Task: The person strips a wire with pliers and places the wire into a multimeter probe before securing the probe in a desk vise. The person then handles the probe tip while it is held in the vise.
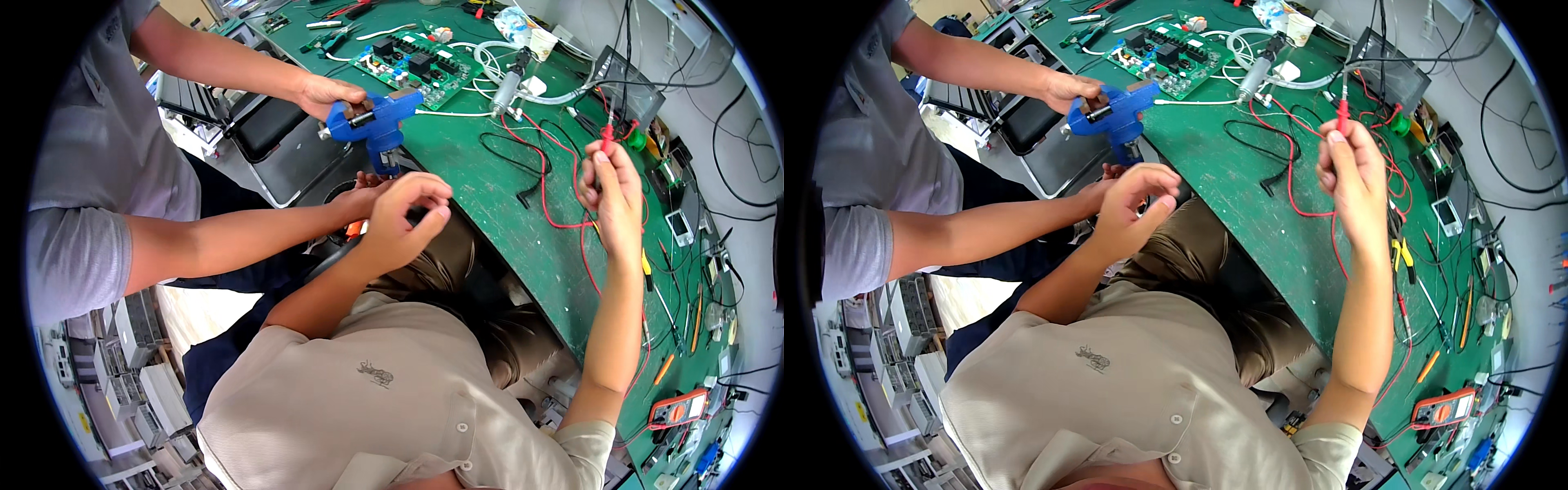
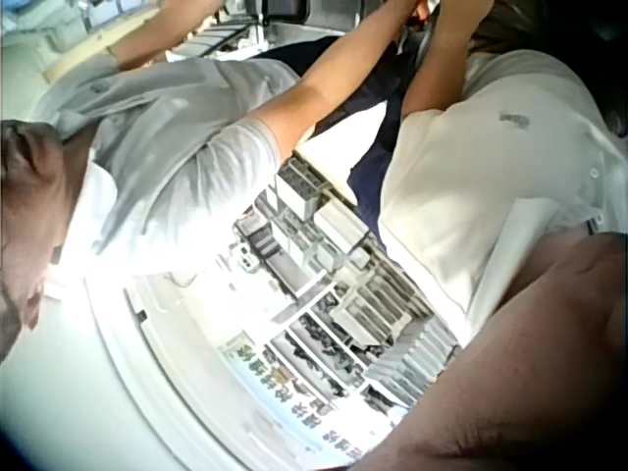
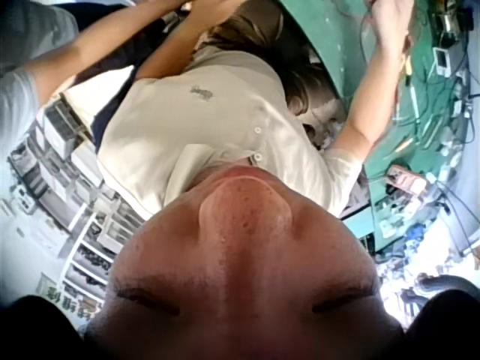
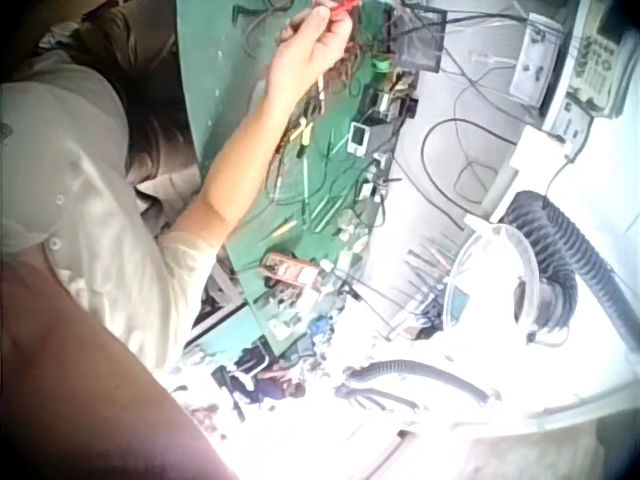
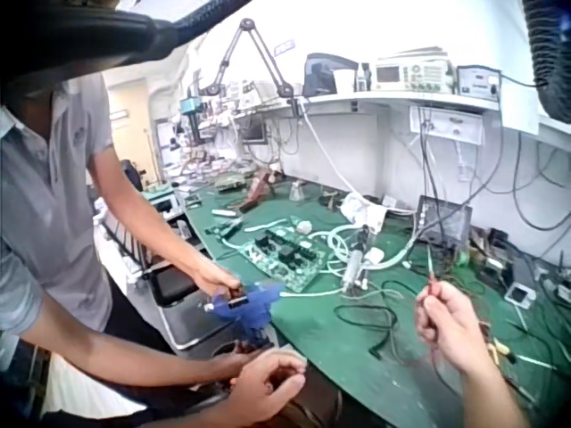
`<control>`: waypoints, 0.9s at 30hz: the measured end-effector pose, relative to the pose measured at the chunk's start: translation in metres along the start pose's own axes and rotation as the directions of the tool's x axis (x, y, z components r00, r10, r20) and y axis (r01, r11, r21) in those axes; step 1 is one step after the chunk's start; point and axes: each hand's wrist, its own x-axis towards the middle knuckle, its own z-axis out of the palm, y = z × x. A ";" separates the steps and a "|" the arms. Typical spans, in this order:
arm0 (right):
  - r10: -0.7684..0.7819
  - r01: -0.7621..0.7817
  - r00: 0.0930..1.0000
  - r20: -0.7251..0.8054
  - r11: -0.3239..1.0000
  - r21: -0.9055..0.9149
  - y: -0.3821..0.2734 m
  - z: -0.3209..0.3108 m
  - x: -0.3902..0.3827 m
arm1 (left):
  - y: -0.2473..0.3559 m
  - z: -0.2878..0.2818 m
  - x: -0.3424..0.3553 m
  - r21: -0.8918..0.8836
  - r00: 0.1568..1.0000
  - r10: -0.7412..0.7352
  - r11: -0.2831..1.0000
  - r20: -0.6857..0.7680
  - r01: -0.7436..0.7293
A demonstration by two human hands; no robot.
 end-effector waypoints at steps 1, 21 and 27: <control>0.020 -0.020 0.999 0.030 1.000 0.004 0.005 -0.001 0.002 | -0.006 -0.005 -0.001 0.159 0.998 0.066 0.985 -0.016 -0.063; 0.280 -0.285 0.958 0.055 0.949 0.136 0.059 0.021 0.000 | 0.045 -0.026 -0.015 0.787 0.994 0.058 0.616 -0.091 0.037; 0.205 -0.206 0.979 0.007 0.979 0.003 0.058 0.014 -0.001 | 0.053 0.010 -0.027 0.583 0.989 -0.146 0.806 0.028 0.102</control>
